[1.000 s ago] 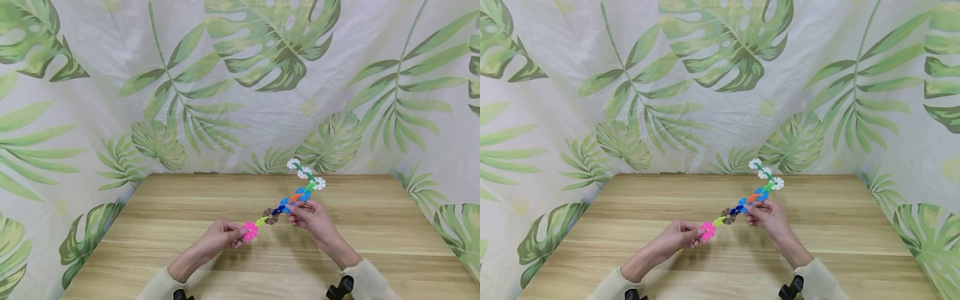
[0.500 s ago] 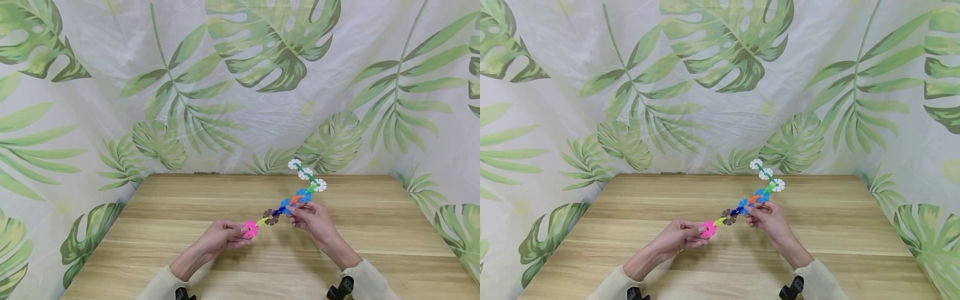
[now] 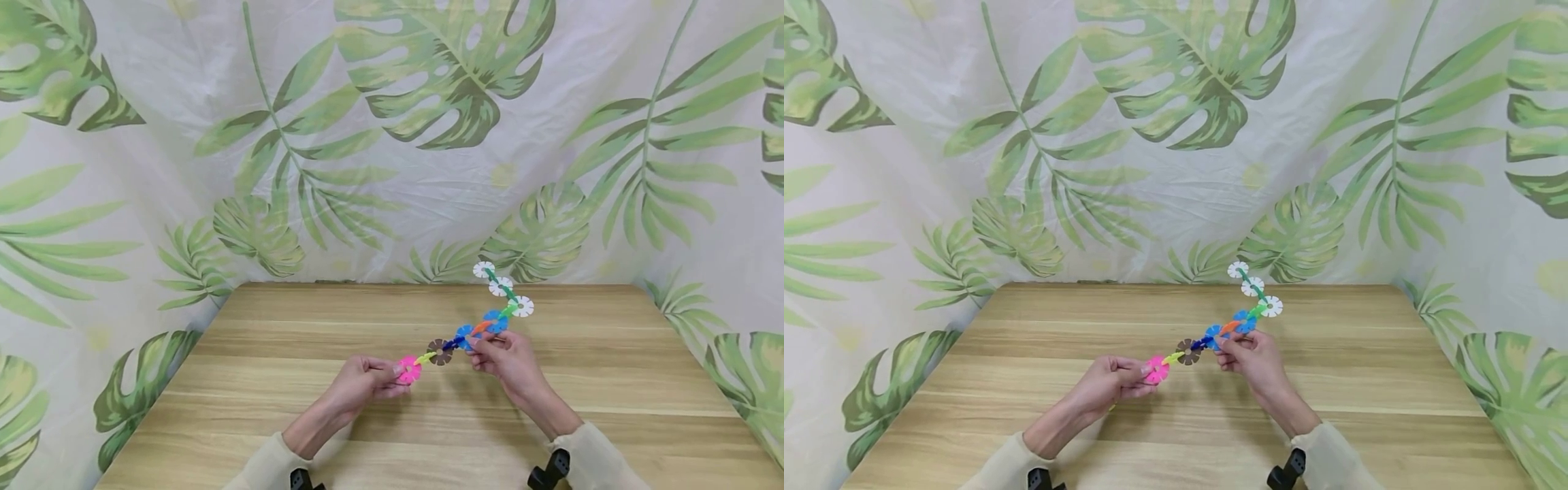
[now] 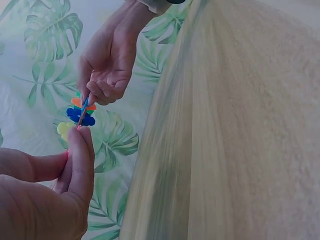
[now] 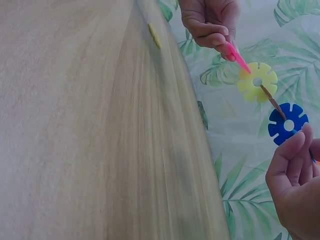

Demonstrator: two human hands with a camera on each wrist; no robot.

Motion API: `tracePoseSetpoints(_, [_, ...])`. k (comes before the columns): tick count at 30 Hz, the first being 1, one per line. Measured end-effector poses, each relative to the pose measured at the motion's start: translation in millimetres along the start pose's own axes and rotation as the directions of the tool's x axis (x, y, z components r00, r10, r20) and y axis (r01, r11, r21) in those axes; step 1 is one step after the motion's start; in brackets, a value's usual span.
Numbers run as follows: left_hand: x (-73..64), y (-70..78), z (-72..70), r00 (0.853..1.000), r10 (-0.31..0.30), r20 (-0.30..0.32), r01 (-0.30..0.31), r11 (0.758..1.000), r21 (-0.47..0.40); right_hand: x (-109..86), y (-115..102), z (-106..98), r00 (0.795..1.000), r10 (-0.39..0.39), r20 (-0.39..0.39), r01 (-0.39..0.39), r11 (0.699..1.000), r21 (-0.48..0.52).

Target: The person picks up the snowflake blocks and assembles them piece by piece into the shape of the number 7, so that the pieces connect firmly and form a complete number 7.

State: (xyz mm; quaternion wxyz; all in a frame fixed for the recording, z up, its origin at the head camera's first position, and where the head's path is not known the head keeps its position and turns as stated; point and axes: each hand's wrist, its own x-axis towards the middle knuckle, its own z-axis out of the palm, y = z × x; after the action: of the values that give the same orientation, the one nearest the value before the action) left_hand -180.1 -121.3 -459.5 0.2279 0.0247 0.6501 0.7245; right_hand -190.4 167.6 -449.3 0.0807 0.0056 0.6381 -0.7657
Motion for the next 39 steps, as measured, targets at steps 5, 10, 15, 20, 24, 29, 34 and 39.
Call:
tracePoseSetpoints(5, [1.3, 1.9, 4.0, 1.0, 0.006, -0.007, -0.006, 1.0, 0.001, 1.1, 0, 2, 1.0, -0.01, -0.003, 0.01, 1.0, 0.006])
tracePoseSetpoints(10, [2.1, 2.5, 6.4, 1.0, -0.007, -0.028, 0.007, 1.0, 0.002, 1.7, -3, 4, 1.0, -0.021, 0.01, 0.02, 1.0, 0.016])
tracePoseSetpoints(15, [4.1, 3.1, 8.0, 1.0, -0.004, -0.031, 0.004, 1.0, 0.01, 1.2, -6, 3, 0.999, -0.022, 0.031, 0.021, 0.999, 0.028])
tracePoseSetpoints(20, [6.3, 3.9, 10.3, 1.0, 0.0, -0.03, 0.0, 1.0, 0.016, 1.3, -6, 1, 0.999, -0.015, 0.033, 0.014, 0.999, 0.034])
tracePoseSetpoints(24, [7.1, 5.4, 12.1, 1.0, 0.003, -0.031, -0.002, 1.0, 0.022, 1.7, -4, -1, 0.999, -0.017, 0.033, 0.015, 0.999, 0.042])
tracePoseSetpoints(29, [6.9, 5.8, 9.8, 0.999, 0.003, -0.046, -0.002, 1.0, 0.028, 1.0, -2, 0, 1.0, -0.009, 0.018, 0.008, 0.999, 0.051])
tracePoseSetpoints(34, [5.0, 5.1, 1.5, 0.999, 0.011, -0.031, -0.009, 0.998, 0.067, 1.3, -1, 5, 1.0, -0.001, 0.009, 0.001, 0.999, 0.049])
tracePoseSetpoints(39, [0.6, 6.1, -5.7, 0.999, 0.024, 0.048, -0.032, 0.984, 0.178, 1.9, 0, 7, 1.0, 0.005, 0.02, -0.005, 0.999, 0.039])
